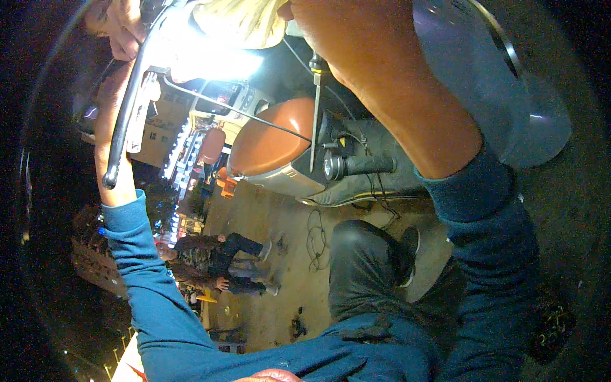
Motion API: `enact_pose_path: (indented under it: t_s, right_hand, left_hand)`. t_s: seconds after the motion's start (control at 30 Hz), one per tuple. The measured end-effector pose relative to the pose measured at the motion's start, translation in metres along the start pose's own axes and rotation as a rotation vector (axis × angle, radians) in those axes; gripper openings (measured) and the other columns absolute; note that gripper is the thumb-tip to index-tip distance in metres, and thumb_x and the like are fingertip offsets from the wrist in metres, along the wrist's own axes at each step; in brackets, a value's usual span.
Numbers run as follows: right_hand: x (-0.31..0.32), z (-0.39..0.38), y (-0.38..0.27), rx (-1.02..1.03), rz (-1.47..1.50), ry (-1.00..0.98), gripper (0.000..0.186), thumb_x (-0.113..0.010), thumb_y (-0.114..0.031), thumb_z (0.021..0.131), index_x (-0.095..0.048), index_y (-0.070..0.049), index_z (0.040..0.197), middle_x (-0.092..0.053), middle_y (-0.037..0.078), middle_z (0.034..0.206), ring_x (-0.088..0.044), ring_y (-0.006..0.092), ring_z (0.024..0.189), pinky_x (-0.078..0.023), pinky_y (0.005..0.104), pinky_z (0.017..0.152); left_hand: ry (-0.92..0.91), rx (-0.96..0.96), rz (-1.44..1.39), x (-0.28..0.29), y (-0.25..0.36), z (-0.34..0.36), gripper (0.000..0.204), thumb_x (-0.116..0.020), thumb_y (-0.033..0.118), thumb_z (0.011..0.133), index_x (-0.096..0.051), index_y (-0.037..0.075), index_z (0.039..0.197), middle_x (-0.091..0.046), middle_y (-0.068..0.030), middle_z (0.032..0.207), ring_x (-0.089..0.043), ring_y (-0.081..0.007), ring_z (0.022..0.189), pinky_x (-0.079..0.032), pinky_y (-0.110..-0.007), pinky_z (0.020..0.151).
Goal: The person sits on the ground and uses a screwdriver to adjust components on the scooter's handlebar area. They manipulate wires and fasteners while another person stands nearby.
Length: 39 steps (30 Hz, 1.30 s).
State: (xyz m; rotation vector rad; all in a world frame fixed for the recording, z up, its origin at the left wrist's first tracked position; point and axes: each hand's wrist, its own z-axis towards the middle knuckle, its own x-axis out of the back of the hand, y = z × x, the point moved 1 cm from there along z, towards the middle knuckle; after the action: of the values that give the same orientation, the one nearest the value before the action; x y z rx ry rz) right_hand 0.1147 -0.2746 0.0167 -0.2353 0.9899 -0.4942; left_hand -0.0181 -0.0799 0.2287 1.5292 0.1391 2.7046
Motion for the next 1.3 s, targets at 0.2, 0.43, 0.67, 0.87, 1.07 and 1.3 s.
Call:
enact_pose_path:
  t_s: [0.2,0.43,0.67,0.87,1.07,1.3]
  right_hand:
    - [0.006,0.005,0.009,-0.07,0.151,-0.025,0.027,-0.076,-0.024,0.094,-0.065,-0.002,0.082,-0.06,0.003,0.065,-0.053,0.0071,0.055,-0.041,0.0241,0.051]
    - [0.006,0.002,-0.008,-0.204,0.049,0.069,0.026,-0.075,-0.023,0.095,-0.07,0.003,0.097,-0.066,0.004,0.072,-0.055,0.0063,0.057,-0.04,0.0213,0.051]
    - [0.015,0.001,-0.003,-0.112,0.148,-0.099,0.023,-0.073,-0.021,0.097,-0.071,0.002,0.097,-0.065,0.002,0.072,-0.054,0.0057,0.058,-0.04,0.0213,0.054]
    - [0.011,0.002,-0.008,-0.224,0.086,0.016,0.023,-0.07,-0.023,0.099,-0.072,0.0,0.095,-0.064,0.0,0.072,-0.053,0.0051,0.058,-0.04,0.0216,0.055]
    - [0.008,-0.003,-0.006,-0.198,0.07,-0.04,0.021,-0.069,-0.023,0.099,-0.072,-0.002,0.096,-0.063,-0.001,0.07,-0.053,0.0044,0.058,-0.04,0.0213,0.053]
    - [0.011,-0.006,-0.002,-0.149,0.102,-0.062,0.021,-0.069,-0.023,0.099,-0.071,-0.002,0.095,-0.062,0.0,0.068,-0.052,0.0049,0.057,-0.038,0.0221,0.052]
  left_hand:
    - [-0.01,-0.001,0.023,0.002,0.001,0.001,0.034,-0.058,0.041,0.105,-0.072,0.01,0.106,-0.067,-0.0009,0.082,-0.062,-0.0067,0.071,-0.048,-0.024,0.066]
    - [-0.025,-0.003,0.037,0.001,0.001,0.001,0.033,-0.059,0.04,0.105,-0.072,0.01,0.105,-0.067,-0.0008,0.081,-0.061,-0.0067,0.07,-0.047,-0.024,0.065]
    - [-0.035,0.002,0.056,0.001,0.003,0.001,0.032,-0.059,0.039,0.104,-0.071,0.009,0.105,-0.066,-0.0007,0.081,-0.061,-0.0068,0.069,-0.047,-0.024,0.064]
    - [-0.036,0.017,0.073,0.0,0.004,-0.002,0.032,-0.059,0.038,0.104,-0.071,0.009,0.104,-0.066,-0.0006,0.081,-0.061,-0.0068,0.069,-0.047,-0.024,0.063]
    - [-0.043,0.008,0.105,0.001,0.005,0.001,0.031,-0.059,0.038,0.104,-0.071,0.009,0.104,-0.066,-0.0005,0.08,-0.06,-0.0068,0.068,-0.047,-0.024,0.062]
    - [-0.067,0.008,0.152,0.005,0.007,0.006,0.03,-0.06,0.037,0.104,-0.07,0.009,0.103,-0.065,-0.0004,0.08,-0.06,-0.0069,0.067,-0.047,-0.025,0.061]
